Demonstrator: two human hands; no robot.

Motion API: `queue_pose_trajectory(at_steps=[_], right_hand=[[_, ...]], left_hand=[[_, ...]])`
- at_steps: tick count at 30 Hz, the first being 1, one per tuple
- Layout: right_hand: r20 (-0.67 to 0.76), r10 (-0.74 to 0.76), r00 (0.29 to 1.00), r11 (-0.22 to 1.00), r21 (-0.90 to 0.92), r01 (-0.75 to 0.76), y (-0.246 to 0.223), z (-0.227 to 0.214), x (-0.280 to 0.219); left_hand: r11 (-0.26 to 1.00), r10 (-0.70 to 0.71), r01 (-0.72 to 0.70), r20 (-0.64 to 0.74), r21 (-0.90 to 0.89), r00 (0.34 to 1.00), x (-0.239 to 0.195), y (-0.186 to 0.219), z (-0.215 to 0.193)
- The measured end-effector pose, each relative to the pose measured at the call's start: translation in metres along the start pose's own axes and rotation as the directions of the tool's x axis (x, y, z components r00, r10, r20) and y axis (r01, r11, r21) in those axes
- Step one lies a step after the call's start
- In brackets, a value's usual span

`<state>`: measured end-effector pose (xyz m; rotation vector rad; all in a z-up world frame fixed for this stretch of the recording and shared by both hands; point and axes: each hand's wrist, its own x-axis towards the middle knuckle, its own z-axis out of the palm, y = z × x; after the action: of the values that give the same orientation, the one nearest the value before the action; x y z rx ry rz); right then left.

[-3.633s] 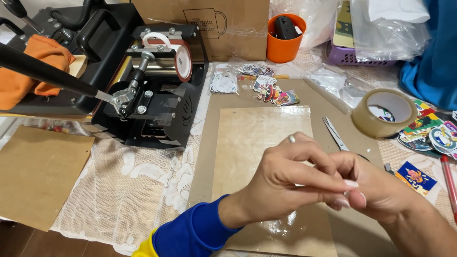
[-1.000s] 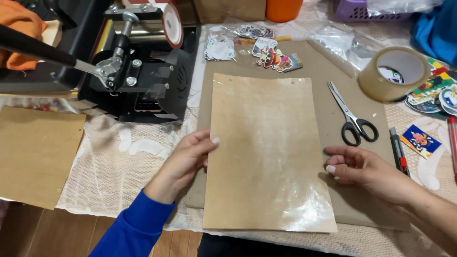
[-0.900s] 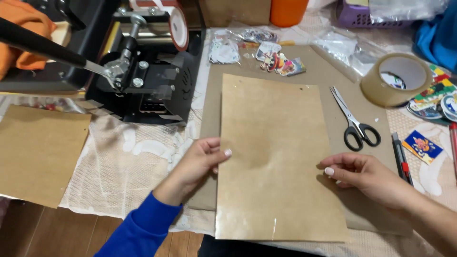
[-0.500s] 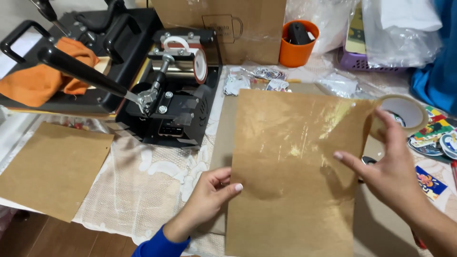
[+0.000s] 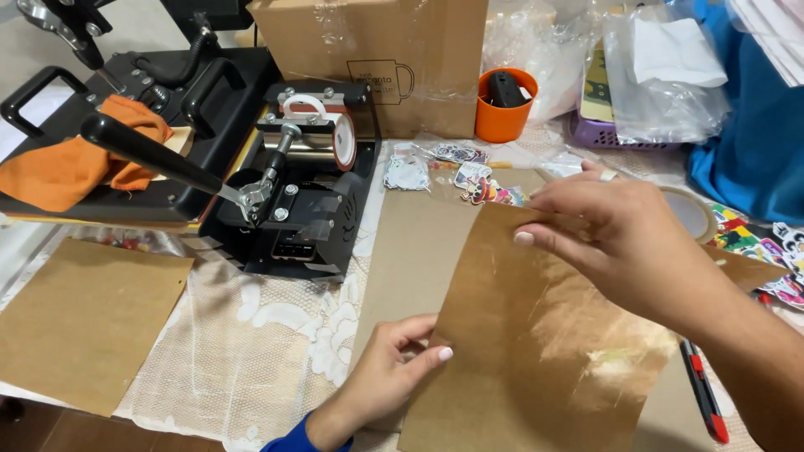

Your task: Preparing stickers and heat-resistant materials for application, including cutting sheets with scissors and peeling stickers.

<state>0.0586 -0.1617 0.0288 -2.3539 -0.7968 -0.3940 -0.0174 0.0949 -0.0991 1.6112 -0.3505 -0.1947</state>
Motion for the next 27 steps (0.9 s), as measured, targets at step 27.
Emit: queue_pose_trajectory(at_steps=[27], right_hand=[[-0.089, -0.035, 0.995, 0.999, 0.038, 0.038, -0.030, -0.011, -0.018]], left_hand=[[0.955, 0.189, -0.241, -0.272, -0.175, 0.944, 0.062, 0.083, 0.045]])
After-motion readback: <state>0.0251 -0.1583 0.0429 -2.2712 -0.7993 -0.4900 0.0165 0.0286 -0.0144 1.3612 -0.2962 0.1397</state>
